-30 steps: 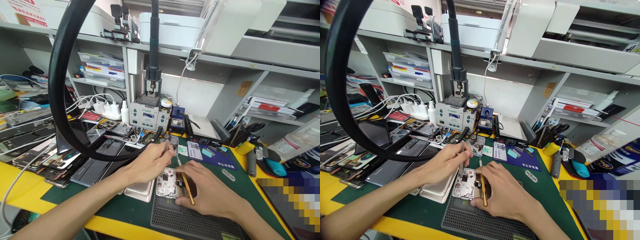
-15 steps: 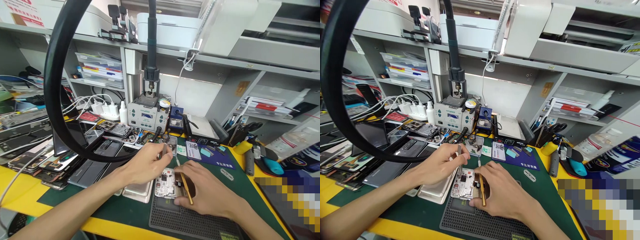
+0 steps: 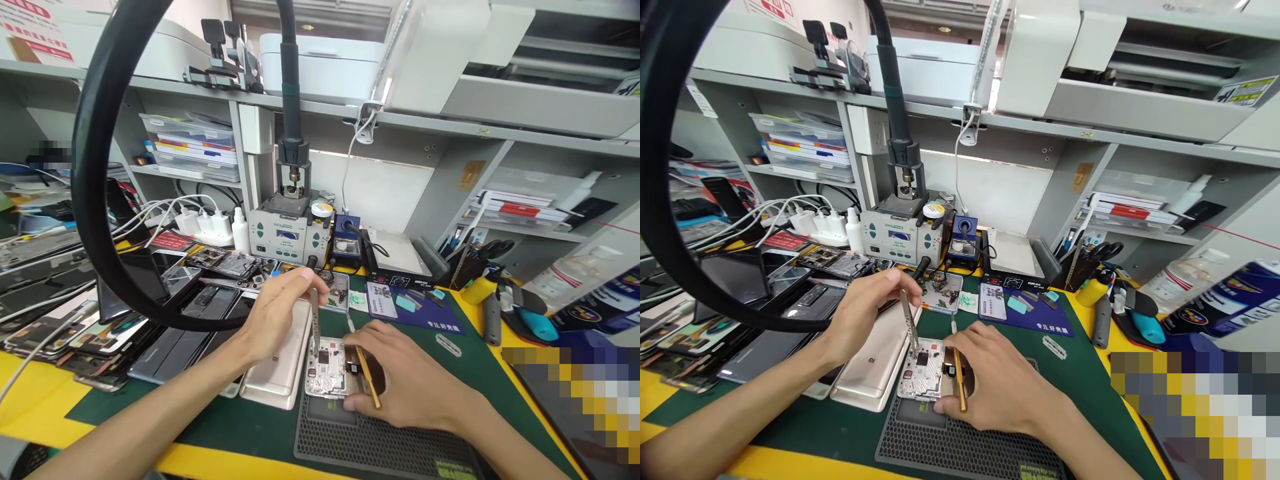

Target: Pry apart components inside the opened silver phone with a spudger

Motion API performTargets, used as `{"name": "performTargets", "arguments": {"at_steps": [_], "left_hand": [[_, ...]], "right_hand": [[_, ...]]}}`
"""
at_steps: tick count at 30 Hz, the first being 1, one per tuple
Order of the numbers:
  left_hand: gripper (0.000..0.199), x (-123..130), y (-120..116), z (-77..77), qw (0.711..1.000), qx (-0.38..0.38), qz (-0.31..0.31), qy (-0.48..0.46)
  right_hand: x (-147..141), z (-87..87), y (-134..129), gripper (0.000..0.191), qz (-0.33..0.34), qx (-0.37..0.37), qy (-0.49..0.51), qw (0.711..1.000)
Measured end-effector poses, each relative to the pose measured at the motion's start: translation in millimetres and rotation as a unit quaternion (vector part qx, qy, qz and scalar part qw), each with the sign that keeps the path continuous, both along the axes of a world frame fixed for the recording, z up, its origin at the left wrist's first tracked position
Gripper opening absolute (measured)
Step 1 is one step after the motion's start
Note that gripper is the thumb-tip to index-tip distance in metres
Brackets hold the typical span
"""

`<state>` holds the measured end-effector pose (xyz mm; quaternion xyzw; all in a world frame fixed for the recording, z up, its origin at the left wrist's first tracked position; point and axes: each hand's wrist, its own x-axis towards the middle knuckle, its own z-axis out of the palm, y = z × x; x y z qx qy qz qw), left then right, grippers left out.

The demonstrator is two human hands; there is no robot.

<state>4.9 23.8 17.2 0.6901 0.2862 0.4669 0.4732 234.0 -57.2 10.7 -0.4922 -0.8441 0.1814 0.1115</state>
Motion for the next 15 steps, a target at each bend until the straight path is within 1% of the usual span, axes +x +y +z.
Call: {"name": "performTargets", "arguments": {"at_steps": [5, 15], "left_hand": [[0.044, 0.8, -2.2, -1.3, 1.000, 0.003, -0.015, 0.010], [0.049, 2.6, -0.8, -9.2, 0.998, 0.001, -0.062, -0.018]], "right_hand": [[0.2, -3.0, 0.5, 0.063, 0.001, 0.005, 0.003, 1.000], [1.0, -7.2, 0.1, 0.062, 0.002, 0.030, 0.020, 0.999]]}}
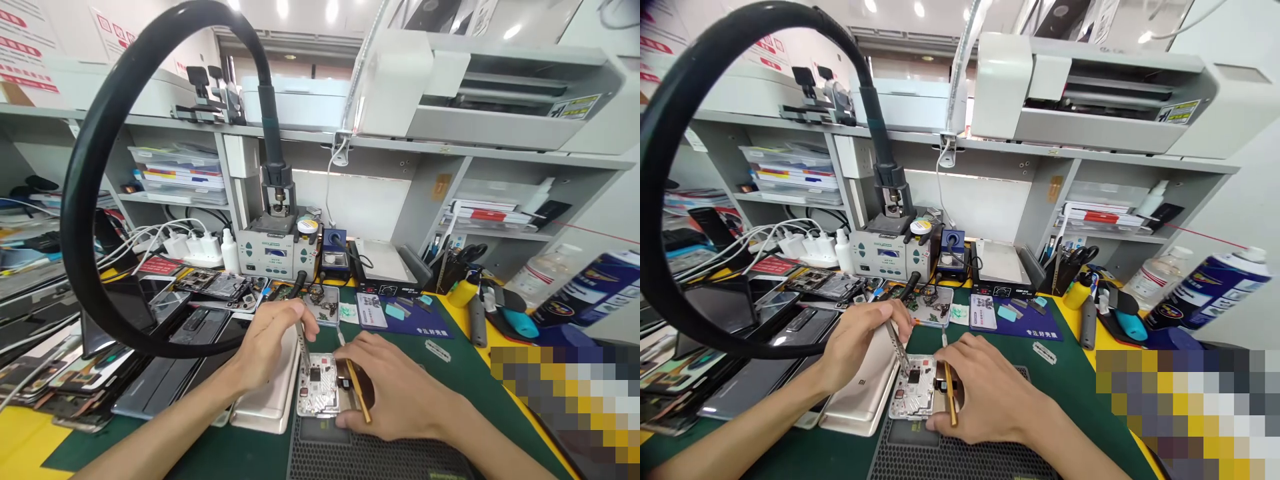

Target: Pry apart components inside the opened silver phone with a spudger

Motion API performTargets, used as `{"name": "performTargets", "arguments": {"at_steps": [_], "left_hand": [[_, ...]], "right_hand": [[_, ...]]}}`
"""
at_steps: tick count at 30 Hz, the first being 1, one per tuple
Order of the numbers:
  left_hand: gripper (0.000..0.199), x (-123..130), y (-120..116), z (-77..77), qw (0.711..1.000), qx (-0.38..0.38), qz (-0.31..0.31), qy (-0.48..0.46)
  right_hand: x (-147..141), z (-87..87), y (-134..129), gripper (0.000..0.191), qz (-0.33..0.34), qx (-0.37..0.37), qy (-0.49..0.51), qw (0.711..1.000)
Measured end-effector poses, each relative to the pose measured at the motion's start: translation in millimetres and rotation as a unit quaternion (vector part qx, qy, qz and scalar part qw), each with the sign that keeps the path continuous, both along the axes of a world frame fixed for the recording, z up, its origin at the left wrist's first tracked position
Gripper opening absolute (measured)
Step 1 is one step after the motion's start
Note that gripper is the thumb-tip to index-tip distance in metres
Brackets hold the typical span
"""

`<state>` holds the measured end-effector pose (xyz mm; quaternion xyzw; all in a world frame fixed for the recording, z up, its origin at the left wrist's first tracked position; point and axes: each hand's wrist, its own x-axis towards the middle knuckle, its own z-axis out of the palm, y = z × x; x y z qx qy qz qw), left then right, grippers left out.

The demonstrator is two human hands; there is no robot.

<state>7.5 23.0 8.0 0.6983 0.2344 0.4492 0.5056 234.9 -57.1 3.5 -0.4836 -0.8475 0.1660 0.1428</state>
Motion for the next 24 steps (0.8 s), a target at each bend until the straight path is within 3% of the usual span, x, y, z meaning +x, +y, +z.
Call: {"name": "performTargets", "arguments": {"at_steps": [10, 24], "left_hand": [[0.052, 0, -4, -2.1, 1.000, 0.000, -0.007, -0.006], [0.049, 2, -9, -0.5, 1.000, -0.009, -0.016, -0.021]], "right_hand": [[-1, -11.3, -3, 0.062, 0.013, 0.041, 0.008, 0.999], [-2, -8.8, -3, 0.064, 0.017, 0.037, -0.005, 0.999]]}}
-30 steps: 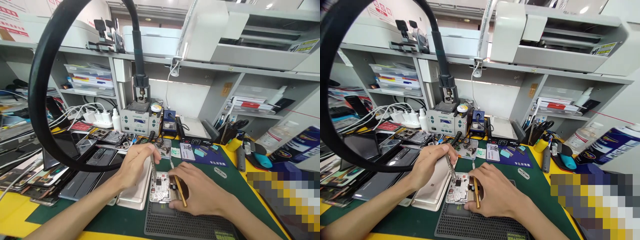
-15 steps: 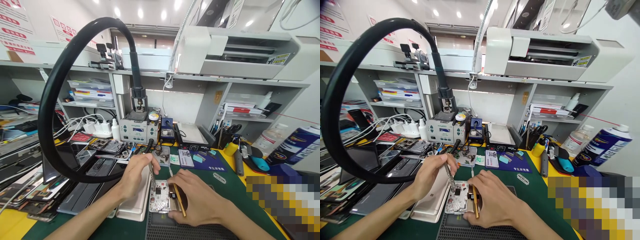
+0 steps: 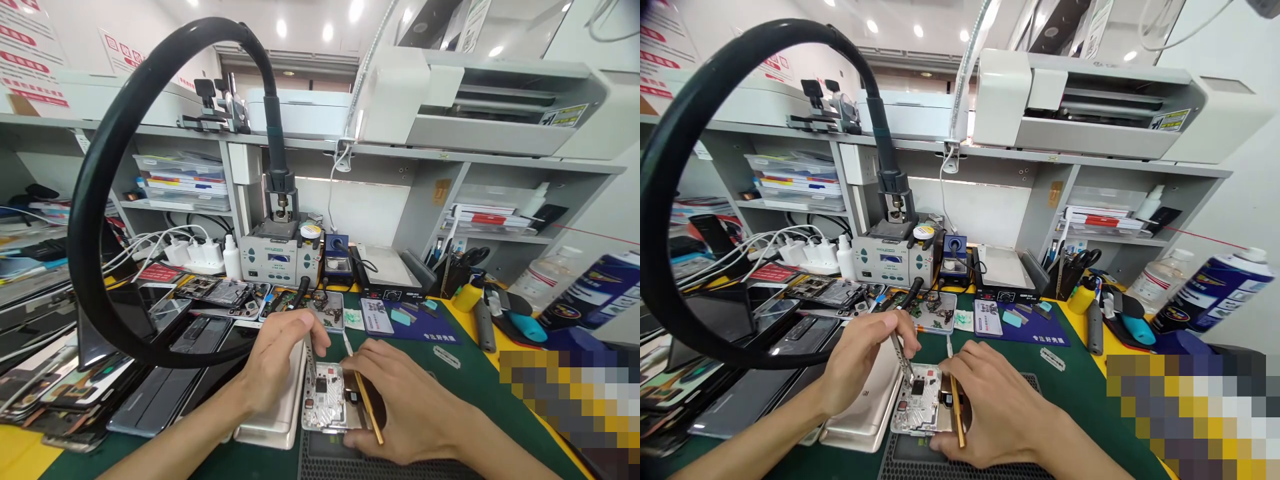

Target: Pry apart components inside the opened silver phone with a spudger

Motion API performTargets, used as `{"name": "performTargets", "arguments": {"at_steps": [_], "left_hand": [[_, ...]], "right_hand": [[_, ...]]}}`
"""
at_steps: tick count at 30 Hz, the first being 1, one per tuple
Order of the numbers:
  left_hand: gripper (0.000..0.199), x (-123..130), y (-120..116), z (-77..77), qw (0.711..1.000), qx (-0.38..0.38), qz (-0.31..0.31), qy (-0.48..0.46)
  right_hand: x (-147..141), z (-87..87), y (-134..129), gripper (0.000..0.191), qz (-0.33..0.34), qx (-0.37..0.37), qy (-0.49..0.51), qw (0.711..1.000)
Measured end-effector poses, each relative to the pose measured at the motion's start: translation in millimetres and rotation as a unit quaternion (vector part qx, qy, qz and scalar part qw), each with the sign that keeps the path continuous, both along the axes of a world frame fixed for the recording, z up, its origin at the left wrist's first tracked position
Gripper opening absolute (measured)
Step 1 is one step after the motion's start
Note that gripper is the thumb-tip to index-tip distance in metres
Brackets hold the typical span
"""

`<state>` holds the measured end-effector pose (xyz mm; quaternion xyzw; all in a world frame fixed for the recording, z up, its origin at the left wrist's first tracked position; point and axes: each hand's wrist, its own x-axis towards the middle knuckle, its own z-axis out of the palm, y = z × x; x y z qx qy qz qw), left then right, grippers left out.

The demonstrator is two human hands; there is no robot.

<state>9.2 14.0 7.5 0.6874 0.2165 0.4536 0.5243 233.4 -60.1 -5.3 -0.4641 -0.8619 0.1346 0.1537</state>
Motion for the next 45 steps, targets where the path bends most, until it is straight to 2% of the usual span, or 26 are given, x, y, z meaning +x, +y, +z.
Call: {"name": "performTargets", "arguments": {"at_steps": [12, 21, 24, 26, 28, 30, 31, 36, 41, 45], "left_hand": [[0.048, -1, -2, -4.9, 1.000, 0.008, 0.008, -0.005], [0.049, -2, -3, -5.2, 0.999, -0.003, -0.019, -0.026], [0.049, 0, -3, -4.4, 0.999, -0.015, -0.026, -0.038], [0.050, 0, -3, -3.9, 0.998, -0.030, -0.028, -0.045], [0.051, 0, -3, -3.4, 0.997, -0.050, -0.027, -0.047], [0.051, 0, -4, -2.8, 0.996, -0.071, -0.027, -0.049], [0.051, 0, -4, -2.5, 0.995, -0.081, -0.026, -0.051], [0.052, 0, -3, -0.3, 0.991, -0.114, -0.016, -0.073], [0.051, 2, -3, 2.5, 0.985, -0.138, -0.004, -0.100], [0.048, 1, -2, 6.2, 0.982, -0.143, 0.008, -0.125]], "right_hand": [[-3, 4.2, -6, 0.061, -0.005, -0.014, 0.008, 1.000], [-3, 8.4, -8, 0.067, 0.001, -0.024, -0.005, 1.000], [-1, 8.4, -7, 0.070, 0.004, 0.005, 0.021, 1.000], [0, 6.7, -6, 0.061, -0.003, 0.050, 0.065, 0.997], [0, 4.2, -4, 0.039, -0.020, 0.086, 0.110, 0.990], [-1, 2.0, -2, 0.017, -0.039, 0.097, 0.146, 0.984], [-2, 1.2, -1, 0.014, -0.050, 0.097, 0.162, 0.981], [-4, 0.8, -1, 0.013, -0.103, 0.072, 0.227, 0.966], [-4, -1.2, -3, 0.009, -0.128, 0.039, 0.272, 0.953], [-5, -1.9, -3, 0.010, -0.149, -0.015, 0.331, 0.932]]}}
